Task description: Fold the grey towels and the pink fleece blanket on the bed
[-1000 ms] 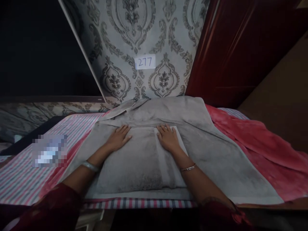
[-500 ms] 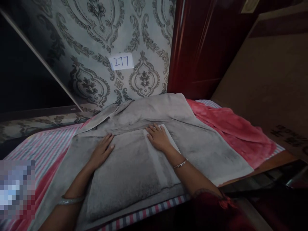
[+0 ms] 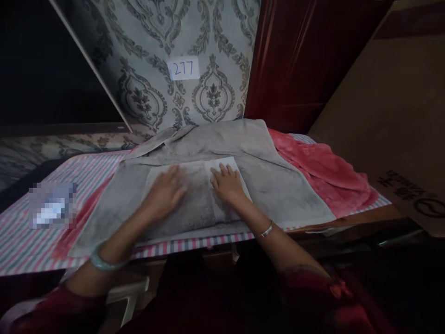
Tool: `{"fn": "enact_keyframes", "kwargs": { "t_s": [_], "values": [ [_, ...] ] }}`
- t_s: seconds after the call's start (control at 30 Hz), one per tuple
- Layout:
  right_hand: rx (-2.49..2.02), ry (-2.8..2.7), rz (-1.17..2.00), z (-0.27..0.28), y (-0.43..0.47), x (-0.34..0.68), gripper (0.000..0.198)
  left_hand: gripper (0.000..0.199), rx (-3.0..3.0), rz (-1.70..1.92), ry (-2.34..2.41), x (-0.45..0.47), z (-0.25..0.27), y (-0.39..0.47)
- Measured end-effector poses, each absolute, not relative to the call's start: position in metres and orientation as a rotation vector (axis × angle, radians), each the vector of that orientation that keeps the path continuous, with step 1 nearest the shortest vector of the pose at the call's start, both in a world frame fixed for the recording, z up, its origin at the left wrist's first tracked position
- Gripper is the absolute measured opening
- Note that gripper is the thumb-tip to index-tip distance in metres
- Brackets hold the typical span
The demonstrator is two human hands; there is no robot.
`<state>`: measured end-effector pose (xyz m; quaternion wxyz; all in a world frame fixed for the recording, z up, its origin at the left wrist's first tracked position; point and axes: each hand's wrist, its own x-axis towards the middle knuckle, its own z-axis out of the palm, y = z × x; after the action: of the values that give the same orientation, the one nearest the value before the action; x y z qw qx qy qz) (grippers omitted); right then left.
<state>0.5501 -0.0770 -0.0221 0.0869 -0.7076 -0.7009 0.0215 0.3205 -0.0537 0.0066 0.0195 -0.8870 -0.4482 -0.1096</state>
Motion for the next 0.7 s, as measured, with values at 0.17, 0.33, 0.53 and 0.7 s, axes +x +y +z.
{"fn": "enact_keyframes", "kwargs": {
  "t_s": [0.17, 0.33, 0.53, 0.7],
  "values": [
    [-2.133, -2.085, 0.003, -0.054, -0.112, 0.547, 0.055, 0.068, -2.825, -0.197, -1.312, 0.378, -0.042, -0.120],
    [-2.105, -2.086, -0.011, -0.063, -0.110, 0.546, 0.055, 0.073, -2.808, -0.137, -1.373, 0.359, -0.055, -0.117],
    [-2.088, -2.065, 0.003, -0.064, -0.111, 0.547, 0.056, 0.075, -2.570, -0.166, -1.638, 0.299, -0.051, -0.118],
    [-2.102, -2.066, 0.015, -0.064, -0.111, 0.547, 0.055, 0.068, -2.446, -0.289, -1.848, 0.248, -0.059, -0.119]
  ]
}}
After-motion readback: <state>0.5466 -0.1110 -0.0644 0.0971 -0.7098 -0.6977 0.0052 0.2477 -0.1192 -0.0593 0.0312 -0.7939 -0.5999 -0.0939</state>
